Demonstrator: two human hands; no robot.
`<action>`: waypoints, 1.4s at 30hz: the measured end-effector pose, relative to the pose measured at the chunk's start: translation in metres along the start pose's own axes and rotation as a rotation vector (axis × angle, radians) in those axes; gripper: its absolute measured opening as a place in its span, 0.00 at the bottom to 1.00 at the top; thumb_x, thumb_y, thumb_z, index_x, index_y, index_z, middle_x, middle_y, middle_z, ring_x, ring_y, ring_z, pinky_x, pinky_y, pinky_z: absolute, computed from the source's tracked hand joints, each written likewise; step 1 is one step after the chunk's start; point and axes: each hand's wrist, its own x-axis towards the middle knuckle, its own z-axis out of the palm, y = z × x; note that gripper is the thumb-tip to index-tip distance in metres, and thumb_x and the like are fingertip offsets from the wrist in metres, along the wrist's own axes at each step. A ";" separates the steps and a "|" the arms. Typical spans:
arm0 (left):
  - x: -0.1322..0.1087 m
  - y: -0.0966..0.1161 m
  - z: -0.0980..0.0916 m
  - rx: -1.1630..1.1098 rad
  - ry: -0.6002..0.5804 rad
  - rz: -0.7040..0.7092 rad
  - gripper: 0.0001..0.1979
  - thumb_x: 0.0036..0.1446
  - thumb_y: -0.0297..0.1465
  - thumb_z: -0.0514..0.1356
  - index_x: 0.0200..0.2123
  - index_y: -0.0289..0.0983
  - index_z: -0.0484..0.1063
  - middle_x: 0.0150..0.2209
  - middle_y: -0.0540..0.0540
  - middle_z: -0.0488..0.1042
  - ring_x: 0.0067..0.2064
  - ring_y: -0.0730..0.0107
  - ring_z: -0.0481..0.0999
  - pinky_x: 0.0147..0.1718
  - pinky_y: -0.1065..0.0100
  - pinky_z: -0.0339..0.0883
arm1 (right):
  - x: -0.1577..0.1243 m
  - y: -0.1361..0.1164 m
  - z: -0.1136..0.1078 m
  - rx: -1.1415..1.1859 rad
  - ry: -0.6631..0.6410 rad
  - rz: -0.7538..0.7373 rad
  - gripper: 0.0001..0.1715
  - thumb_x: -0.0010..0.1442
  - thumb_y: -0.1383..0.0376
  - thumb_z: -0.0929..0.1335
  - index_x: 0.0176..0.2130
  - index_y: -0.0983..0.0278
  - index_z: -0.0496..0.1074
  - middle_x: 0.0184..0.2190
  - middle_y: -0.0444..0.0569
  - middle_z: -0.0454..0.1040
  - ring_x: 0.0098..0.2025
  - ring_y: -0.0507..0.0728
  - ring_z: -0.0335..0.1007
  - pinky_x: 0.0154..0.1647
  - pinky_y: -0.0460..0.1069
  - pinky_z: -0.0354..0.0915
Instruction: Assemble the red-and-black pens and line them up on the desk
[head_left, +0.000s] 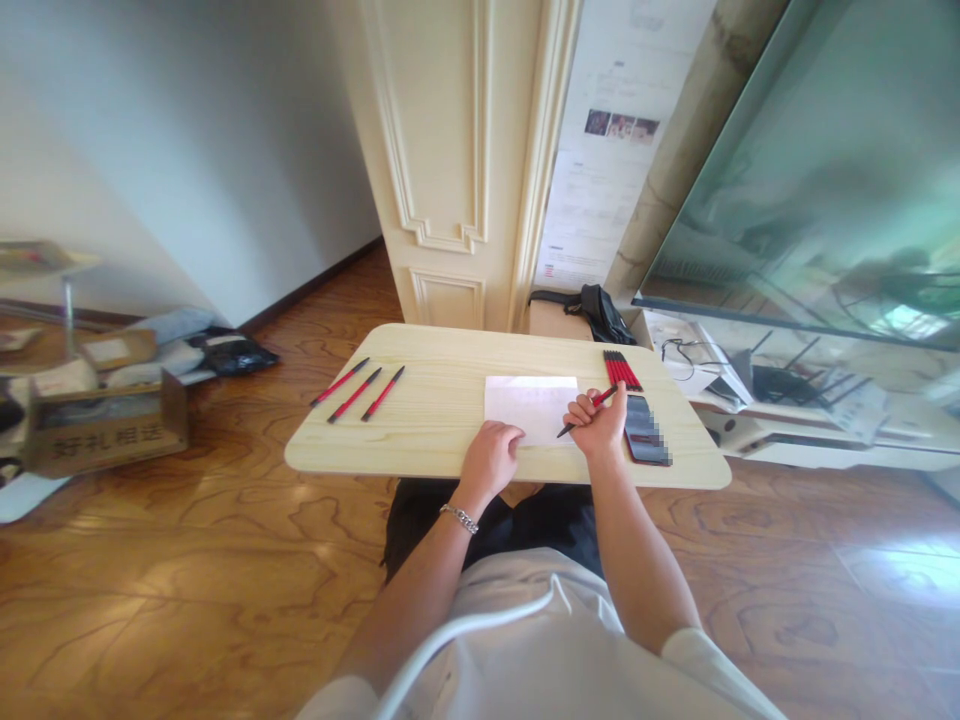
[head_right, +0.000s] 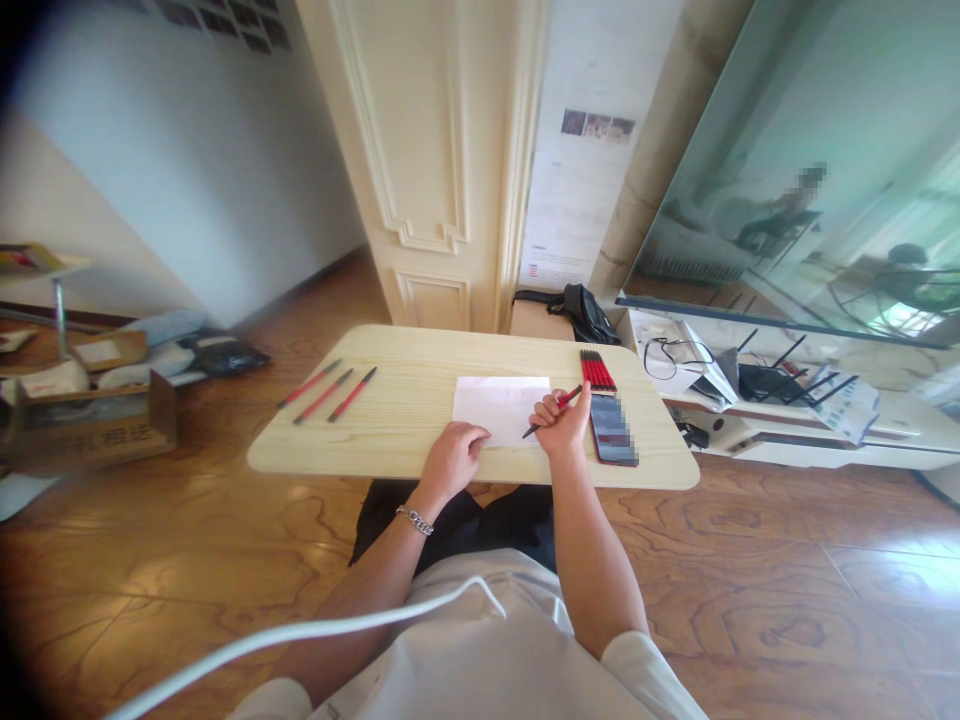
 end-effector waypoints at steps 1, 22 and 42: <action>0.000 -0.001 0.000 0.001 0.004 -0.003 0.12 0.58 0.21 0.55 0.37 0.38 0.77 0.36 0.44 0.78 0.45 0.62 0.73 0.47 0.62 0.67 | -0.001 -0.002 0.001 0.004 -0.006 -0.001 0.30 0.57 0.39 0.60 0.23 0.60 0.63 0.15 0.37 0.50 0.16 0.48 0.46 0.15 0.44 0.51; 0.032 0.035 0.011 -1.248 0.240 -0.356 0.20 0.51 0.40 0.67 0.45 0.35 0.76 0.37 0.44 0.78 0.34 0.73 0.76 0.39 0.69 0.72 | -0.039 0.028 0.020 -0.135 0.033 -0.163 0.09 0.55 0.61 0.73 0.32 0.62 0.71 0.30 0.44 0.76 0.29 0.49 0.71 0.31 0.45 0.69; 0.046 0.028 0.014 -1.071 0.145 -0.365 0.23 0.51 0.42 0.66 0.46 0.33 0.76 0.39 0.40 0.79 0.35 0.67 0.79 0.40 0.63 0.74 | -0.036 -0.026 -0.011 -1.583 0.132 -0.604 0.14 0.60 0.59 0.67 0.42 0.59 0.79 0.38 0.49 0.79 0.39 0.56 0.74 0.42 0.48 0.67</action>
